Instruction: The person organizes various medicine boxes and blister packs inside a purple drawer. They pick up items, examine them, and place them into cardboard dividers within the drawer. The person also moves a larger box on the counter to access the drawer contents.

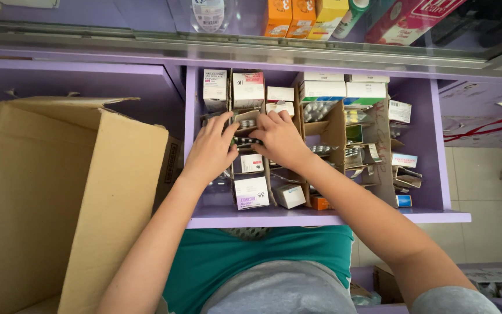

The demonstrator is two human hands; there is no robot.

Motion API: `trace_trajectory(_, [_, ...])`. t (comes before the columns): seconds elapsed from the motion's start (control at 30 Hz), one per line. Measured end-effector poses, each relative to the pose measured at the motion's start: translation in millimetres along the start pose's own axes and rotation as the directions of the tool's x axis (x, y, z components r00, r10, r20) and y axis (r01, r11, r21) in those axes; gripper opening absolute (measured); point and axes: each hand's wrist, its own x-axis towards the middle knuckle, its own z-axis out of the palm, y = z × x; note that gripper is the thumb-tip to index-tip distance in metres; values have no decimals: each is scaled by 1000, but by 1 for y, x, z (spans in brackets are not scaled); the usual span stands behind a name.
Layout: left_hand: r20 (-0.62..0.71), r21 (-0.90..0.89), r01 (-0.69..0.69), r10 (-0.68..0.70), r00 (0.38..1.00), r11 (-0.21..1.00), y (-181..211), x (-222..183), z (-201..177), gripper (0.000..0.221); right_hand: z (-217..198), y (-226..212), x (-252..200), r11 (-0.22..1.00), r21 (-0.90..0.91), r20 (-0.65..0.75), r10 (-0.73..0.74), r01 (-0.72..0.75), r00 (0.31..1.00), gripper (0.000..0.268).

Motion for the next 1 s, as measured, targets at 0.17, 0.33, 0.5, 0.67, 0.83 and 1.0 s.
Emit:
trace_trajectory(0.17, [36, -60, 46, -44, 998, 997, 1, -1, 0, 47, 17, -1, -3, 996, -74, 38, 43, -40, 998, 13])
trace_trajectory(0.33, [76, -79, 87, -81, 994, 993, 4, 0, -4, 48, 12, -3, -3, 993, -113, 23, -10, 13, 1000, 11])
trace_trajectory(0.5, [88, -113, 85, -75, 993, 990, 2, -2, -5, 52, 4, -3, 0, 992, -82, -21, -95, 93, 995, 18])
trace_trajectory(0.67, [56, -152, 29, -20, 998, 988, -1, 0, -6, 63, 1, 1, -5, 990, -63, -40, -131, 128, 991, 22])
trace_trajectory(0.83, [81, -184, 56, -42, 996, 981, 0, 2, -10, 68, 6, 6, -7, 984, -32, -66, -176, 174, 982, 22])
trace_trajectory(1.0, [116, -166, 46, -27, 993, 985, 1, 6, -14, 75, 14, 11, -10, 975, -17, -106, -222, 221, 969, 22])
